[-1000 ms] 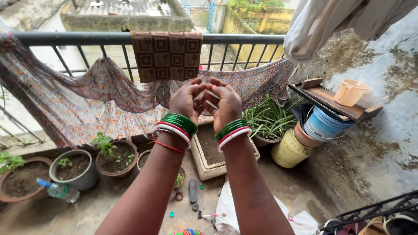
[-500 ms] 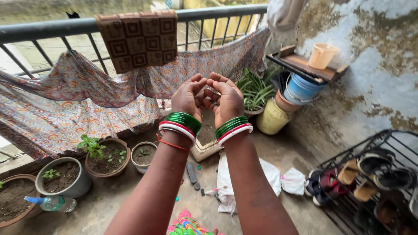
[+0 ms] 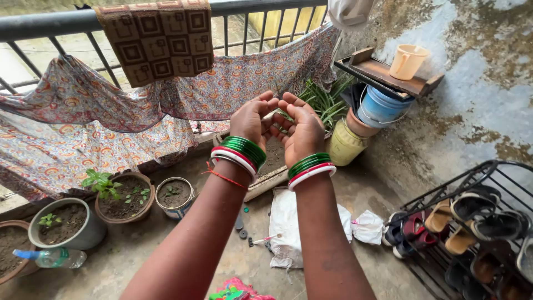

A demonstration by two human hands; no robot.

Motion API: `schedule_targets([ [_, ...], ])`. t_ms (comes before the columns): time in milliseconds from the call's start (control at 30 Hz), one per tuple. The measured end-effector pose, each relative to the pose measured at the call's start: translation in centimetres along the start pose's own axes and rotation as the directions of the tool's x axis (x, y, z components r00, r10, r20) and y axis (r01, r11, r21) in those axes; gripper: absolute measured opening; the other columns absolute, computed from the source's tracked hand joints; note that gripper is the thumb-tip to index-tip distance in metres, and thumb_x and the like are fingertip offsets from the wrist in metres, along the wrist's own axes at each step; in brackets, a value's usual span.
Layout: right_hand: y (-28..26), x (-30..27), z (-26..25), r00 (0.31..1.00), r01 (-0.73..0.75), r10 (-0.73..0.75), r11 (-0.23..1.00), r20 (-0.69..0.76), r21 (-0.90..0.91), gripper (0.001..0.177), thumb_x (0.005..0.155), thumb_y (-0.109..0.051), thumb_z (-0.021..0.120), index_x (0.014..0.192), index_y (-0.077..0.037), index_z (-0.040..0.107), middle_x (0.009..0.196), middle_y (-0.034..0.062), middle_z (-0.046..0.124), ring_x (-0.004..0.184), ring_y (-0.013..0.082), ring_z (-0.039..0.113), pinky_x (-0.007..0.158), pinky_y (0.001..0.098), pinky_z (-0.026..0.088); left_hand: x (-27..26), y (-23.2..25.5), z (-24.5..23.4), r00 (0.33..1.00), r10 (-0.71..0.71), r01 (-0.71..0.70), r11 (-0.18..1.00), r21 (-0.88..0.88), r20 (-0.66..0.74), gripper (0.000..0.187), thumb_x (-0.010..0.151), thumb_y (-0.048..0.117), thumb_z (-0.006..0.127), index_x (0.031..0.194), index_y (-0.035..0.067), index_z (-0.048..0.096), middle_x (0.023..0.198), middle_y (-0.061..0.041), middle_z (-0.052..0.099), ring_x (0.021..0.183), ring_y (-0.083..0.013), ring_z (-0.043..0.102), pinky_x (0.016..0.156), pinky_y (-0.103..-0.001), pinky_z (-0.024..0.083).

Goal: The recorder cleans a small plastic cup and a toothbrush on a balcony.

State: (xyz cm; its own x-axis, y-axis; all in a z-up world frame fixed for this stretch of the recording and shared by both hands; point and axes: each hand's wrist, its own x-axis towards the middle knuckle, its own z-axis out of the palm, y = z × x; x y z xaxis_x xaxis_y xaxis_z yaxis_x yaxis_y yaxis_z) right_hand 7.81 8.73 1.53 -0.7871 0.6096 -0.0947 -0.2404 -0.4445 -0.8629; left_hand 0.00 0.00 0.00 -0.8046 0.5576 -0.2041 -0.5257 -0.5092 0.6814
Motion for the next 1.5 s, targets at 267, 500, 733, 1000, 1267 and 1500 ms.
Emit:
schedule_targets([
  [267,1.1,3.2,-1.9,0.997,-0.060,0.056,0.996,0.052,0.067,0.031,0.094,-0.014,0.055,0.124,-0.011,0.065,0.106,0.0021,0.070,0.089,0.0168,0.065,0.081,0.0398,0.055,2.6,-1.8,-0.5,0.998,0.056,-0.055,0.997,0.049,-0.022,0.041,0.093,0.015,0.052,0.131,0.008,0.066,0.110,-0.004,0.074,0.082,-0.0148,0.063,0.077,-0.033,0.050],
  [500,3.1,5.9,-4.4,0.994,-0.110,0.109,0.985,0.016,0.134,0.032,0.095,-0.015,0.054,0.124,-0.011,0.065,0.106,0.0029,0.070,0.089,0.0174,0.065,0.083,0.0406,0.056,6.9,-5.8,-2.3,0.997,0.067,-0.068,0.998,0.004,0.049,0.043,0.094,0.023,0.056,0.132,0.008,0.067,0.112,-0.004,0.074,0.086,-0.0150,0.062,0.078,-0.032,0.051],
  [733,7.8,7.6,-6.4,0.991,-0.111,0.119,0.986,-0.062,0.128,0.033,0.096,-0.015,0.052,0.126,-0.011,0.065,0.107,0.0024,0.069,0.089,0.0174,0.065,0.083,0.0417,0.057,7.1,-8.1,-3.6,0.994,0.110,-0.108,0.992,0.068,-0.022,0.035,0.092,0.024,0.061,0.117,0.004,0.075,0.112,-0.006,0.075,0.094,-0.0134,0.066,0.079,-0.028,0.052],
  [1000,16.8,7.4,-7.0,0.975,-0.198,0.208,0.972,-0.074,0.123,0.035,0.099,-0.015,0.052,0.132,-0.006,0.059,0.119,0.0066,0.067,0.092,0.0178,0.065,0.082,0.0363,0.055,8.7,-11.5,-12.7,0.984,-0.048,0.060,0.996,0.064,-0.174,0.035,0.095,0.028,0.064,0.118,0.004,0.076,0.100,0.001,0.070,0.079,-0.0082,0.054,0.064,-0.024,0.043],
  [1267,28.1,8.1,-9.9,0.935,-0.320,0.333,0.941,-0.120,0.113,0.036,0.100,-0.015,0.052,0.135,-0.007,0.057,0.125,0.0071,0.066,0.101,0.0190,0.064,0.084,0.0380,0.054,10.3,-17.4,-23.8,0.958,-0.165,0.158,0.986,-0.049,-0.234,0.033,0.096,0.026,0.065,0.119,0.004,0.074,0.103,-0.001,0.072,0.081,-0.0085,0.060,0.066,-0.023,0.048],
  [1500,35.8,12.1,-13.0,0.927,-0.354,0.364,0.930,-0.095,0.103,0.040,0.101,-0.017,0.049,0.140,-0.009,0.053,0.133,0.0071,0.063,0.103,0.0192,0.060,0.088,0.0419,0.056,16.6,-22.0,-31.0,0.942,-0.226,0.231,0.973,-0.011,-0.248,0.026,0.093,0.025,0.069,0.109,0.005,0.075,0.100,-0.001,0.071,0.076,-0.0096,0.057,0.060,-0.025,0.043],
])
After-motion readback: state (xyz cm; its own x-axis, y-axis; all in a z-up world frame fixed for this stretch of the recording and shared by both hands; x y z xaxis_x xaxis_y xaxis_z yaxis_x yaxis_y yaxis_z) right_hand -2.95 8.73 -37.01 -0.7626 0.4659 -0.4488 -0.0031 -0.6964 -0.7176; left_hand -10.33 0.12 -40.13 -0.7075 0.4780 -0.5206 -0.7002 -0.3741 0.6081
